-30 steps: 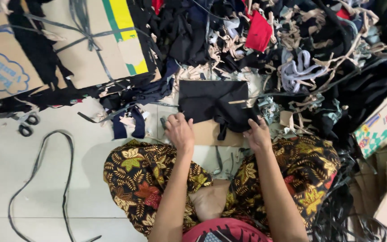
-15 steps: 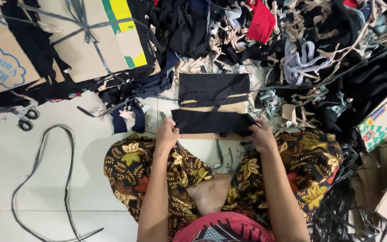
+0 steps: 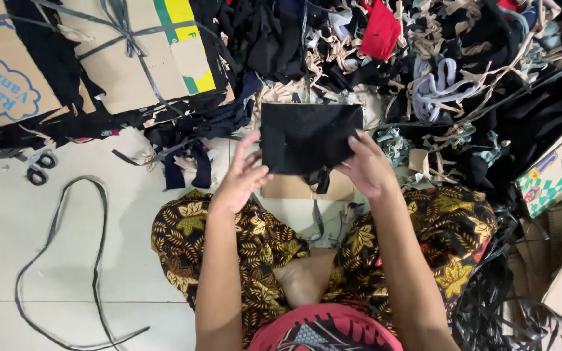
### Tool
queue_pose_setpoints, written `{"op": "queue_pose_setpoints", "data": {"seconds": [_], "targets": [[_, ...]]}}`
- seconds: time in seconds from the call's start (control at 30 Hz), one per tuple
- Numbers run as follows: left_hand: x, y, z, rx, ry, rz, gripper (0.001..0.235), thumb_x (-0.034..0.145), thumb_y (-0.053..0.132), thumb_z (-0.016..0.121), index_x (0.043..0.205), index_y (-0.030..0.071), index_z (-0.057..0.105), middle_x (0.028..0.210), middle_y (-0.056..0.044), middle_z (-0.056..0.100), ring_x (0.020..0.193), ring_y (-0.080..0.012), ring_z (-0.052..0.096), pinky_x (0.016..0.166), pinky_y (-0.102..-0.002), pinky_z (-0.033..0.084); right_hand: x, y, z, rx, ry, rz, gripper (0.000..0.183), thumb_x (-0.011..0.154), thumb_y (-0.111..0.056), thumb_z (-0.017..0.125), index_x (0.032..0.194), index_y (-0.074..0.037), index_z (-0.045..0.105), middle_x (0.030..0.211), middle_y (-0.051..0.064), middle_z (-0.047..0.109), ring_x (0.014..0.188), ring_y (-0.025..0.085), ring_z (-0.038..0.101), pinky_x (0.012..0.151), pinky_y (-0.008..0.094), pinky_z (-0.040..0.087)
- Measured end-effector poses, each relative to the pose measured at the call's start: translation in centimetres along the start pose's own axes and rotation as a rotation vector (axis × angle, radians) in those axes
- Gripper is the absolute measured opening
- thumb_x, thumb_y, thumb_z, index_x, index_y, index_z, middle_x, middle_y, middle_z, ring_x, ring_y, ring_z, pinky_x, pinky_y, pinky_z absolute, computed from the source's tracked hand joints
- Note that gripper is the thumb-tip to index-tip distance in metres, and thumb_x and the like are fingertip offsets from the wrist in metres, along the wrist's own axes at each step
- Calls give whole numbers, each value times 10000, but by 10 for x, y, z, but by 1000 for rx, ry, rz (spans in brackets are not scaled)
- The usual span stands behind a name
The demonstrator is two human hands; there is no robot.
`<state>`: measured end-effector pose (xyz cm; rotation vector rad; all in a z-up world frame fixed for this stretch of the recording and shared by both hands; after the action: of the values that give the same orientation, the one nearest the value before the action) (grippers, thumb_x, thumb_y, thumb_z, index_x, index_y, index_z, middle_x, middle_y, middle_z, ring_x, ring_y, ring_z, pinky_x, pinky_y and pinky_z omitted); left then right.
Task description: The person sits on the floor and folds a piece of black fabric on a cardboard box. They then gather various colorful fabric scraps from the surrounding pile and stuff them inside the folded black fabric, pressing the contents down to fit.
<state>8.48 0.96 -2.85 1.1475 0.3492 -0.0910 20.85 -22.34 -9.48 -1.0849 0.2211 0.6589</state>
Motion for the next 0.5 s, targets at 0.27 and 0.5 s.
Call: {"op": "queue_pose_setpoints", "data": {"seconds": [0.27,0.5], "targets": [[-3,49,-24,-443,-110,356,843,905,-51,589,1630,198,240,1230,-142,639,945,-178,710,730,-224,620,-10,-65,142,447,-452,28,233,1021,-197,565,1239,-183,645,1182,194,714,1077,389,723,848,580,634],[3,41,-13,-255,-61,285,730,880,-36,534,1576,105,364,1349,-169,564,921,-144,673,684,-180,556,-12,-81,108,484,-373,66,296,993,-240,612,1200,-44,690,1165,206,729,1044,349,739,860,533,645]]}}
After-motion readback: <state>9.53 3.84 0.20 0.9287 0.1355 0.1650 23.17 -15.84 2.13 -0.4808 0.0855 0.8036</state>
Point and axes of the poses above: each hand's wrist, its own x-axis towards the middle knuckle, its own z-axis out of the palm, y = z × x, the point moved 9 cm from there along x, towards the middle knuckle
